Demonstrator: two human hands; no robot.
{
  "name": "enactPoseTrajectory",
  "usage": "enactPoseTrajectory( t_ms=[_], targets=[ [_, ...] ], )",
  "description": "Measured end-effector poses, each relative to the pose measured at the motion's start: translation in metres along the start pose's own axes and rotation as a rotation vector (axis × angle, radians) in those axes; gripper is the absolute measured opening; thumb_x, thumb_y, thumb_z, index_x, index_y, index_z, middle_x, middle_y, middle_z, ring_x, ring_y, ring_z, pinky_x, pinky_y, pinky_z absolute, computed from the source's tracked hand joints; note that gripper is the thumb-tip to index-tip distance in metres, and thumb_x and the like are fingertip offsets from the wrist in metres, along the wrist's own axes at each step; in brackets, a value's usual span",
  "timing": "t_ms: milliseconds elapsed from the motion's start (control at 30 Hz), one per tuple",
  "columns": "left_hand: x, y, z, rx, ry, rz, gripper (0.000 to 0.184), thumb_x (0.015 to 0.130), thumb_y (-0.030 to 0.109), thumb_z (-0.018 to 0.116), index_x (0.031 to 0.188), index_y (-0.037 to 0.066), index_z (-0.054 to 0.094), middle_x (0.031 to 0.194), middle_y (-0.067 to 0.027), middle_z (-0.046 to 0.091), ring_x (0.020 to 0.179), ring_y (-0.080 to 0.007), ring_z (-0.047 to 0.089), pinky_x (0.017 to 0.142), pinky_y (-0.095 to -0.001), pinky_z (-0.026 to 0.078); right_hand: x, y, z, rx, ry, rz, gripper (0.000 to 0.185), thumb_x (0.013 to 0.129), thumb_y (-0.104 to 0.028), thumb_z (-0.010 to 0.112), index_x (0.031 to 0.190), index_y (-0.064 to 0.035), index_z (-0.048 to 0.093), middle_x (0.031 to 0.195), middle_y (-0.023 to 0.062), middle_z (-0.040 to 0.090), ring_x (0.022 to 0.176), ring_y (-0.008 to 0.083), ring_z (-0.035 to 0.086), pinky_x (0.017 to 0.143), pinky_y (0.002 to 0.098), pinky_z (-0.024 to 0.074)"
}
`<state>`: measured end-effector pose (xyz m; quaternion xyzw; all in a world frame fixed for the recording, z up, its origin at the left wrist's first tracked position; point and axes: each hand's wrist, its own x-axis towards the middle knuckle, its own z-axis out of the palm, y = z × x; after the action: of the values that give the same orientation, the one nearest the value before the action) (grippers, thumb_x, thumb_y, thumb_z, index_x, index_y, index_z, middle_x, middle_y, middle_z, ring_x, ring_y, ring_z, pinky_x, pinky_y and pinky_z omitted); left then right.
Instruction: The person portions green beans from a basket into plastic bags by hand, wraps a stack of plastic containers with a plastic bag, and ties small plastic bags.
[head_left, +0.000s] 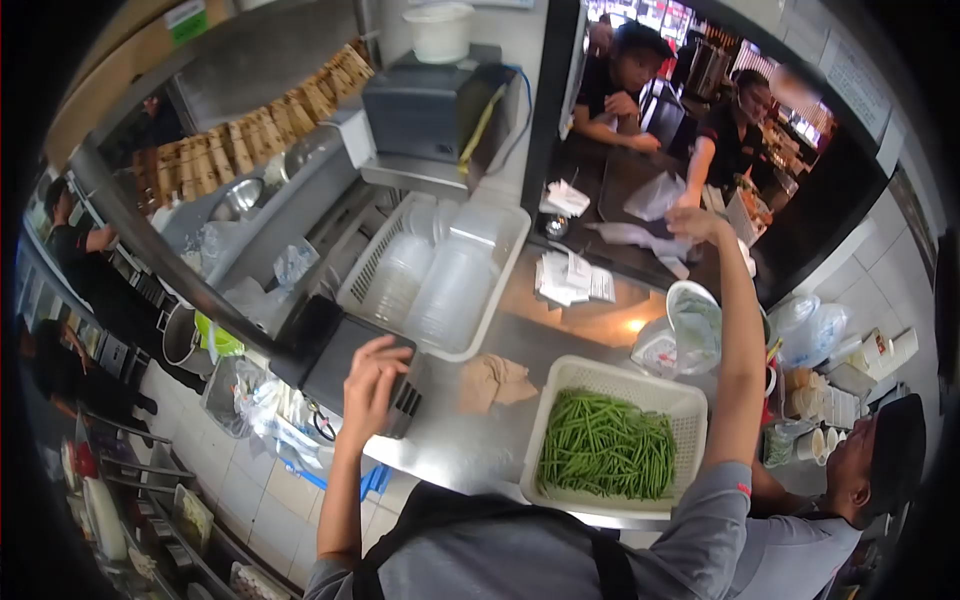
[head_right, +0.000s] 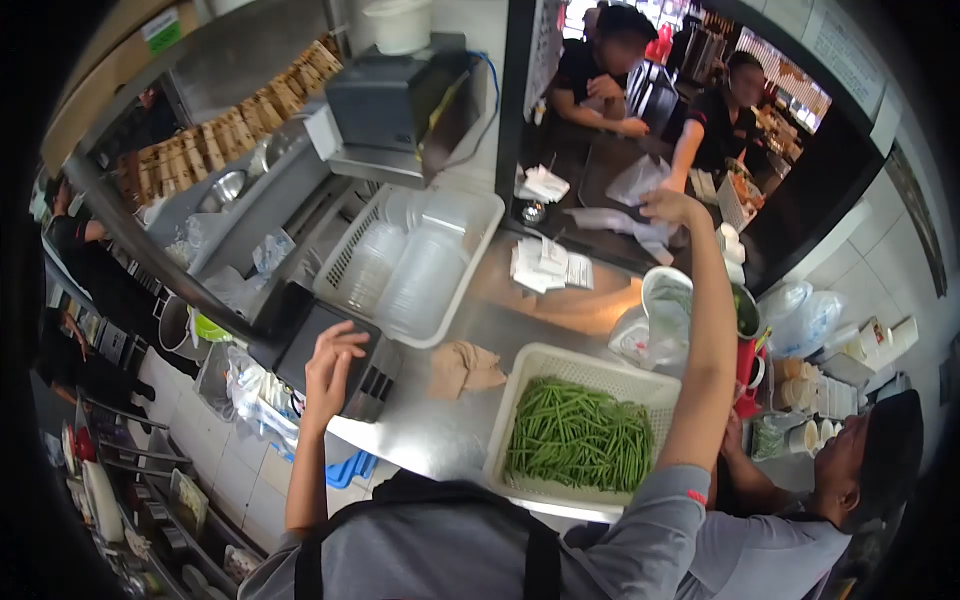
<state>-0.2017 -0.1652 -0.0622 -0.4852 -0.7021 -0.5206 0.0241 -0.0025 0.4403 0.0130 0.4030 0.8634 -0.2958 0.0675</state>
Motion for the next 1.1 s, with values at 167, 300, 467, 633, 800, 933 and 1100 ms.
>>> enactPoseTrajectory(
  t_ms=[167,300,467,633,800,933,1100],
  targets=[
    [0.008,0.128,-0.065,-0.492,0.191,0.724,0.028,0.088,0.020,0.055,0.112,0.009,0.045,0.124,-0.0121,0.049,0.118,-0.0290,0.043,0.101,-0.0510,0.029,-0.054,-0.090,-0.026,-0.238,0.138,-0.442,0.052,0.082,-0.026,0.061,0.128,-0.0059,0.047,0.111,0.0185,0.060,0.106,0.0257,0.057,0.082,0.0342,0.0483],
    [0.011,0.193,-0.091,-0.902,0.281,1.359,0.054,0.081,0.020,0.067,0.125,0.015,0.036,0.130,-0.0013,0.043,0.123,-0.0158,0.038,0.101,-0.0523,0.028,-0.115,-0.202,-0.015,-0.419,0.214,-0.656,0.050,0.082,-0.025,0.061,0.125,-0.0037,0.048,0.113,0.0220,0.058,0.105,0.0317,0.057,0.090,0.0353,0.0437],
    [0.031,0.227,-0.104,-0.940,0.017,1.499,0.044,0.086,0.014,0.059,0.126,0.016,0.040,0.124,0.0009,0.053,0.111,-0.0153,0.050,0.097,-0.0457,0.034,-0.153,-0.306,0.014,-0.634,0.346,-0.931,0.040,0.082,-0.019,0.060,0.118,-0.0038,0.053,0.107,0.0199,0.060,0.101,0.0339,0.057,0.087,0.0391,0.0453],
    [0.038,0.200,-0.130,-0.953,-0.132,1.264,0.048,0.084,0.019,0.064,0.125,0.010,0.041,0.112,-0.0035,0.058,0.107,-0.0203,0.052,0.092,-0.0459,0.037,-0.177,-0.400,0.018,-0.696,0.514,-0.967,0.034,0.085,-0.020,0.055,0.118,-0.0098,0.054,0.105,0.0156,0.062,0.095,0.0320,0.059,0.082,0.0405,0.0474],
    [0.100,0.120,-0.114,-0.275,0.019,1.016,0.049,0.083,0.030,0.062,0.118,0.006,0.040,0.078,-0.0046,0.064,0.080,-0.0223,0.059,0.080,-0.0420,0.044,-0.140,-0.483,-0.007,-0.592,0.823,-1.121,0.030,0.085,-0.022,0.053,0.113,-0.0112,0.058,0.091,0.0143,0.066,0.087,0.0329,0.062,0.076,0.0418,0.0490],
    [0.132,-0.007,-0.022,0.023,0.087,0.587,0.047,0.072,0.010,0.069,0.115,0.004,0.049,0.120,-0.0160,0.050,0.107,-0.0335,0.049,0.091,-0.0428,0.039,-0.097,-0.563,-0.032,-0.351,0.982,-1.165,0.030,0.085,-0.022,0.052,0.112,-0.0111,0.059,0.087,0.0148,0.066,0.084,0.0344,0.062,0.076,0.0420,0.0490],
    [0.107,-0.108,0.031,0.205,-0.002,0.503,0.049,0.074,0.015,0.068,0.119,0.009,0.049,0.125,-0.0180,0.042,0.113,-0.0347,0.044,0.095,-0.0459,0.036,-0.034,-0.668,-0.061,-0.055,1.006,-1.226,0.034,0.084,-0.019,0.053,0.117,-0.0130,0.057,0.105,0.0194,0.061,0.101,0.0354,0.057,0.090,0.0391,0.0449]
  ],
)
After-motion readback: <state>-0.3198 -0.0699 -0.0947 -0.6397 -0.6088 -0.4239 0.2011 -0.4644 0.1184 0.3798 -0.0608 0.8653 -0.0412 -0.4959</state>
